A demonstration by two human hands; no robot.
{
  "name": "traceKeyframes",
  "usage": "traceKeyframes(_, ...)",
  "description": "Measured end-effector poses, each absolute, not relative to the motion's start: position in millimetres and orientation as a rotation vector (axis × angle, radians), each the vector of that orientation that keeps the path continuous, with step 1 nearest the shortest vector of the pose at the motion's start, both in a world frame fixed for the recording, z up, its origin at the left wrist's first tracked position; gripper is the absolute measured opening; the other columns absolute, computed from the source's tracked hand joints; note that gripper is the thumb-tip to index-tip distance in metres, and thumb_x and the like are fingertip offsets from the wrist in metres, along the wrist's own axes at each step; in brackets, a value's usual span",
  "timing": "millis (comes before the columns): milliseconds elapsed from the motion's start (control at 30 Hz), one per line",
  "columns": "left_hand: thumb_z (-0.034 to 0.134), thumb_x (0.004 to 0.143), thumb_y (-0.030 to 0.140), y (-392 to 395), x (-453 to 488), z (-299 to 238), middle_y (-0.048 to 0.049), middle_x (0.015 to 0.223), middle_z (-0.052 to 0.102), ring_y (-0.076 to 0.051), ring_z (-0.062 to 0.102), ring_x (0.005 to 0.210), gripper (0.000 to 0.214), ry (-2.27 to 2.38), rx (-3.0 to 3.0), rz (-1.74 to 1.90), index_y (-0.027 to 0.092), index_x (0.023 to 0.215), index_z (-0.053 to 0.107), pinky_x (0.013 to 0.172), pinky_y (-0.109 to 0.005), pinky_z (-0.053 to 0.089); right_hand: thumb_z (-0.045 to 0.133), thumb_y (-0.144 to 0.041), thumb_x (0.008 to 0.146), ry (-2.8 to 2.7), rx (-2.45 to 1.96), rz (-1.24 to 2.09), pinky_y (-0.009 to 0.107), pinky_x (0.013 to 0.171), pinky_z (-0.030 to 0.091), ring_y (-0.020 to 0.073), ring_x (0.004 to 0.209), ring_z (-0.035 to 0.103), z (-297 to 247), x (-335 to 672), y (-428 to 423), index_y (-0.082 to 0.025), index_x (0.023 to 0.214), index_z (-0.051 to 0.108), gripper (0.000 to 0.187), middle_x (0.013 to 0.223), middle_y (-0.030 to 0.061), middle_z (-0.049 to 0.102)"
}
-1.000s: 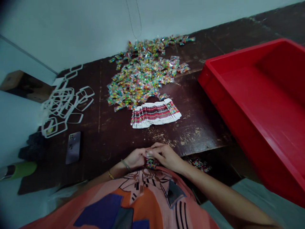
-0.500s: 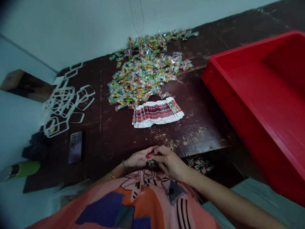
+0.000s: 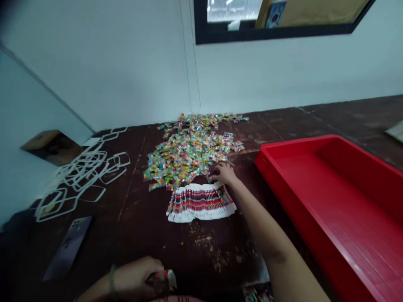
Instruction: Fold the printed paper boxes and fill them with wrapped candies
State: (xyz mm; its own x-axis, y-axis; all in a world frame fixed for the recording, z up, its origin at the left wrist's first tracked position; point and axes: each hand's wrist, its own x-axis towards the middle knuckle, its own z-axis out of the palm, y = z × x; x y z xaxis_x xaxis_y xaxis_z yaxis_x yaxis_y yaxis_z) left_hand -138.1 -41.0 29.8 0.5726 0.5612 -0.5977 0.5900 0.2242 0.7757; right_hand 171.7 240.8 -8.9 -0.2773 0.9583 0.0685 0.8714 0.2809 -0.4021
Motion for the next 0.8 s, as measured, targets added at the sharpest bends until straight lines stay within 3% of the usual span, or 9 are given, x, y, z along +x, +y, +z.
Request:
traceKeyframes(100,0.06,0.077,0.033,-31,-132,20,-0.002,0.086,0.061,-0.012,0.054,0.07,0.026,1.08,1.073,0.332,0.017,0.098,0.06,0.065,-0.024,0.042,0.069,-0.047,0.07,-2.076,-1.73,0.453,0.036,0.076,0.039,0.0246,0.089,0.051,-19,162,226,-0.017,0.07,0.061,0.031,0.09,0.0093,0.06)
traceKeyframes(200,0.053,0.083,0.041,-10,-112,13,-0.0104,0.109,0.058,-0.018,0.063,0.08,0.041,0.987,0.717,0.62,0.02,0.118,0.047,0.069,-0.032,0.05,0.052,-0.044,0.084,-1.922,-1.725,0.52,0.029,0.065,0.039,0.0181,0.071,0.052,-14,161,207,-0.017,0.077,0.057,0.028,0.075,0.0052,0.058)
traceKeyframes(333,0.06,0.079,0.038,15,-84,6,-0.01,0.105,0.059,-0.018,0.064,0.072,0.051,0.953,0.714,0.652,0.024,0.125,0.041,0.047,-0.024,0.049,0.045,-0.044,0.088,-1.904,-1.47,0.787,0.024,0.06,0.041,0.0145,0.069,0.056,19,160,158,-0.019,0.096,0.053,0.027,0.083,0.0029,0.062)
traceKeyframes(433,0.068,0.072,0.028,20,-67,4,-0.0096,0.109,0.06,-0.017,0.065,0.075,0.059,0.946,0.776,0.607,0.023,0.125,0.042,0.052,-0.023,0.052,0.056,-0.032,0.084,-2.167,-1.021,1.131,0.022,0.062,0.042,0.0131,0.07,0.056,48,155,113,-0.02,0.099,0.054,0.02,0.084,0.0018,0.063)
traceKeyframes(533,0.07,0.07,0.023,15,-54,2,-0.0088,0.106,0.062,-0.015,0.064,0.074,0.057,0.954,0.852,0.519,0.02,0.122,0.047,0.056,-0.024,0.052,0.054,-0.019,0.085,-2.391,-1.007,1.026,0.023,0.063,0.04,0.0125,0.066,0.054,64,151,83,-0.017,0.087,0.058,0.005,0.077,0.0023,0.061)
traceKeyframes(633,0.069,0.069,0.023,7,-46,-1,-0.0067,0.096,0.062,-0.014,0.061,0.071,0.053,0.973,0.924,0.492,0.017,0.118,0.049,0.051,-0.021,0.049,0.052,-0.014,0.085,-2.548,-0.942,0.985,0.025,0.067,0.041,0.0143,0.072,0.056,66,151,69,-0.017,0.084,0.061,0.01,0.079,0.0046,0.062)
traceKeyframes(700,0.07,0.069,0.025,4,-44,-2,-0.004,0.087,0.06,-0.013,0.059,0.068,0.053,0.982,0.954,0.515,0.016,0.117,0.049,0.048,-0.018,0.045,0.049,-0.013,0.086,-2.532,-0.827,1.115,0.026,0.07,0.044,0.0151,0.076,0.058,61,151,59,-0.018,0.092,0.062,0.015,0.085,0.0058,0.064)
traceKeyframes(800,0.067,0.073,0.039,1,-45,-1,-0.0028,0.079,0.059,-0.013,0.058,0.066,0.049,0.998,0.94,0.587,0.014,0.112,0.052,0.046,-0.017,0.042,0.044,-0.018,0.09,-2.111,-0.902,1.202,0.029,0.077,0.046,0.0159,0.083,0.061,45,150,40,-0.021,0.105,0.059,0.022,0.095,0.0065,0.065)
